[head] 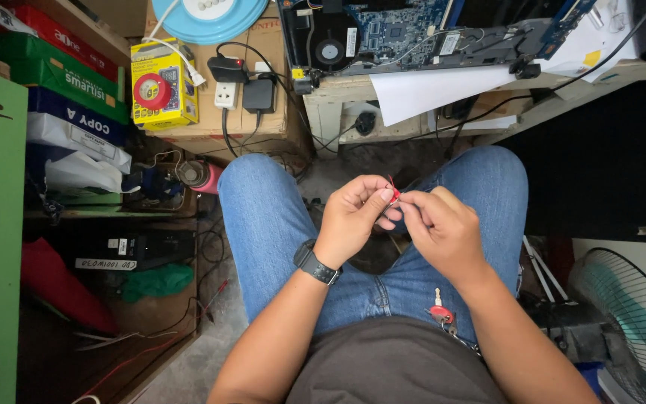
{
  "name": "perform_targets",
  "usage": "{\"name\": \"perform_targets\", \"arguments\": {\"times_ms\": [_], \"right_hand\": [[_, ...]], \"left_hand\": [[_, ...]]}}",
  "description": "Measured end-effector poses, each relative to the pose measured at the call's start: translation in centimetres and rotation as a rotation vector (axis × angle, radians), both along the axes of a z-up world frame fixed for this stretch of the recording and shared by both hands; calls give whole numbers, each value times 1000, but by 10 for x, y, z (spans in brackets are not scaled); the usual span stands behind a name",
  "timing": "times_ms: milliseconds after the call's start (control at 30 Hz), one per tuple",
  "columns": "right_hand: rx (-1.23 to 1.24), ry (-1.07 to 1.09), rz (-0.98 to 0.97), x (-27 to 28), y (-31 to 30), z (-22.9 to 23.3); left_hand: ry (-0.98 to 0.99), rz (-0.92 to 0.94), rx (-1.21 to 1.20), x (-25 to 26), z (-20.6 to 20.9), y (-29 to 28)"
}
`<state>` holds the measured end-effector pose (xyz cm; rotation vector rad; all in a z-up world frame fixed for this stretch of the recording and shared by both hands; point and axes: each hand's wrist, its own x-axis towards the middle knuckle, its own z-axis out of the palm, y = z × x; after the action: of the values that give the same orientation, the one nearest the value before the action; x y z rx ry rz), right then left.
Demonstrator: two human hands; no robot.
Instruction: The person sits on the floor and uses a soldering iron to tin the ends of red and black wires. They then twist the wires together and wrap the connection with red electrical tape.
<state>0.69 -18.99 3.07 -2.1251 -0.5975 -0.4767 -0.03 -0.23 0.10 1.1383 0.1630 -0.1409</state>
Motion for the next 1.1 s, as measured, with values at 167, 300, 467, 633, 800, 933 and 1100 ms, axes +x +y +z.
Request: {"name": "perform_targets", "arguments": {"times_ms": [167,300,467,633,800,933,1100], "right_hand": [[21,-3,-42,-2,0,-6],[135,118,-51,-3,5,-7],[107,55,-22,2,6,10],[194,170,71,13,4,2],[248,285,50,13,-1,1],[217,266,91,18,-5,-6],[521,531,-328,30,-18,-3]], "left_hand": [[1,21,-29,1,3,0],[-12,52,-35,3,2,0],[-55,45,122,2,-8,-3],[-105,23,313,-1,5,-3],[-214,-27,483,-1,8,-2],[-253,-36,539,0,11,-1],[-301,-238,700,-3,-5,-4]]}}
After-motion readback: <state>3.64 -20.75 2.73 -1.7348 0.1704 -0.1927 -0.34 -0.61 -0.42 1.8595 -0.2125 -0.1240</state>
